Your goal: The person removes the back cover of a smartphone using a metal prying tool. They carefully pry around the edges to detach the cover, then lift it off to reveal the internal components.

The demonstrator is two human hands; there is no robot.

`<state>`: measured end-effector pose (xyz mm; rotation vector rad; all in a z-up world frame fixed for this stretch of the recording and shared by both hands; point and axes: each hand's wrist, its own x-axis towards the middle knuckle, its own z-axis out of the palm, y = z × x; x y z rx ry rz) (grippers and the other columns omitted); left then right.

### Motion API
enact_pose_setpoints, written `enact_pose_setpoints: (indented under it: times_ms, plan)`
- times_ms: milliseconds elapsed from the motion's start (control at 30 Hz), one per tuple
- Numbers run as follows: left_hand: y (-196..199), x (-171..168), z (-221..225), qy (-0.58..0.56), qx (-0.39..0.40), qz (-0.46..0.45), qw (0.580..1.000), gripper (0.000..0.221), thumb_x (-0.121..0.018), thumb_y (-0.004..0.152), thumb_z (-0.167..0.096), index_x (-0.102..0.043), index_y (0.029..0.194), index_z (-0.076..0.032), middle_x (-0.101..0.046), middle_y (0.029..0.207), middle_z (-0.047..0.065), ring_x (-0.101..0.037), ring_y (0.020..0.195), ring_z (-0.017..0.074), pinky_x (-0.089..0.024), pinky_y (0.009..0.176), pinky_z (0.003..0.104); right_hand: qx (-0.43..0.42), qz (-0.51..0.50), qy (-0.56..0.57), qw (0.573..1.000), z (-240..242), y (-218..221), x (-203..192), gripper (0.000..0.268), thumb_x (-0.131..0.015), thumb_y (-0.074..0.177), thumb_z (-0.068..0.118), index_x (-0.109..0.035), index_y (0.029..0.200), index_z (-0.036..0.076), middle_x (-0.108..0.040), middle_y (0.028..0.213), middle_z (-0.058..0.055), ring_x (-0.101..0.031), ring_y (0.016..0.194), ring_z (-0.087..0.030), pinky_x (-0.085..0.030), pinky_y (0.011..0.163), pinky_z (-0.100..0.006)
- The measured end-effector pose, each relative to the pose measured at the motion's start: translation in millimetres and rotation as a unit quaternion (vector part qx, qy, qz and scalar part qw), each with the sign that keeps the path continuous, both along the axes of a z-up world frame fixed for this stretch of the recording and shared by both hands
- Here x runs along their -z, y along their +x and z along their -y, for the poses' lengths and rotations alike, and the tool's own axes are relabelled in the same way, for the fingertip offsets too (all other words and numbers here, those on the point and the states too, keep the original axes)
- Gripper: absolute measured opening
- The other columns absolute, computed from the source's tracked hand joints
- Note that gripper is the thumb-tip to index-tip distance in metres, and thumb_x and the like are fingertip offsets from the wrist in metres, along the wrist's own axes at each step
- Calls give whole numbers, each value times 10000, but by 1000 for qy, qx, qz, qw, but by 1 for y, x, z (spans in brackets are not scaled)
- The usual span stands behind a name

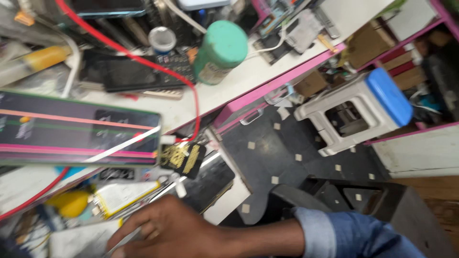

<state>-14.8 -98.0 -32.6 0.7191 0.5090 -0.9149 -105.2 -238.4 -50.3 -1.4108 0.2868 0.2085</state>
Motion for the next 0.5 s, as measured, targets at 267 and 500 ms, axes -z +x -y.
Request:
enact_pose_setpoints:
  times_ms: [267, 500]
  plan:
    - [11, 8, -74, -64, -6, -9, 998, 873, -368, 961, -773, -716, 1112, 14, -765, 947, 146, -723, 794, 240, -595, 712, 361, 46, -81, 64, 994, -5, 11, -12, 253, -581, 1007, 175, -692, 1114, -25, -781, 853, -130, -755, 666, -172, -626, 582, -307]
    - [16, -25, -79, 5, 79, -8, 997, 872, -343, 927, -770, -717, 1089, 0, -764, 944, 122, -716, 788, 199, -583, 710, 319, 26, -110, -7, 994, -1, 13, -15, 366, -573, 1050, 246, -670, 1329, 29, -766, 999, -146, -763, 832, -205, -623, 776, -377]
